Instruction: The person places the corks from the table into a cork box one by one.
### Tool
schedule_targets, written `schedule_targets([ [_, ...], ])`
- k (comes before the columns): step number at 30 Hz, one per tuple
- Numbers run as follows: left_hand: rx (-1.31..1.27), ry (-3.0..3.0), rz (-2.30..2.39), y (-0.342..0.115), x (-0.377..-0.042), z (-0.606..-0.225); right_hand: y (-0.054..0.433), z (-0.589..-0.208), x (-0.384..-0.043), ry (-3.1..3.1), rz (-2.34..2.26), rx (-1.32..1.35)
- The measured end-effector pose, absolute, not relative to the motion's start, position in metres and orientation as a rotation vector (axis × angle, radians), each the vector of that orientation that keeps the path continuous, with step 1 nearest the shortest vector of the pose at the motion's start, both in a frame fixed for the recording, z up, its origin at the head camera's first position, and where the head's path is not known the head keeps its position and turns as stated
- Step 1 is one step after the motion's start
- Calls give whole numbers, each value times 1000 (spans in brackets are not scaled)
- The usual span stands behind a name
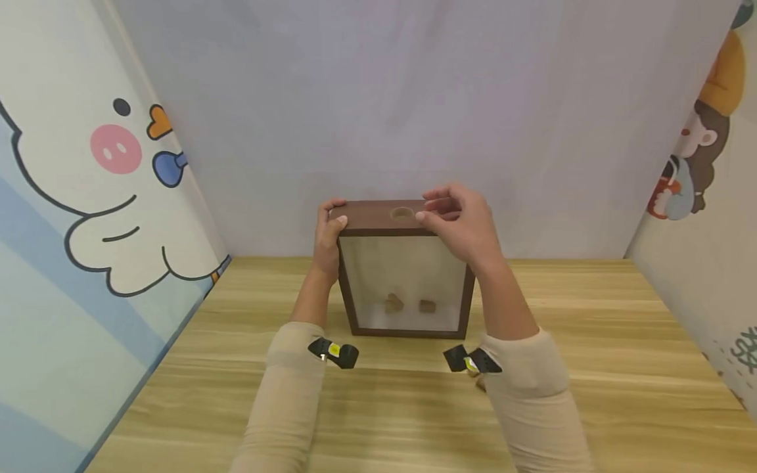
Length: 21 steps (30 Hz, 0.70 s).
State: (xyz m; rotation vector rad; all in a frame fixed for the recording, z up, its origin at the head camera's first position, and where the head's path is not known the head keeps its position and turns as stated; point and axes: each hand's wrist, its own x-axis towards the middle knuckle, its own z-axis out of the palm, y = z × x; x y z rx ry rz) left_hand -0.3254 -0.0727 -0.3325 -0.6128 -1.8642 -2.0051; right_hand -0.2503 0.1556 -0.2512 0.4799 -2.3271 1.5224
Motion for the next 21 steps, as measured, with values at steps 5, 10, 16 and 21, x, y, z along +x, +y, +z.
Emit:
schedule_targets([
  [5,-620,-1884,-2002,-73,-316,-324,182,-273,-229,-2170,1586,707],
  [10,-620,-1885,-2005,-71,-300,-311,210,-298,-215,-2268,1602,771],
  [16,-625,-1875,-2022,-70,-296,-308,240,-330,-205,-2394,1675,783],
  [21,-634,-1870,-2030,-70,-297,-309,255,-353,-199,-2437,1757,777],
])
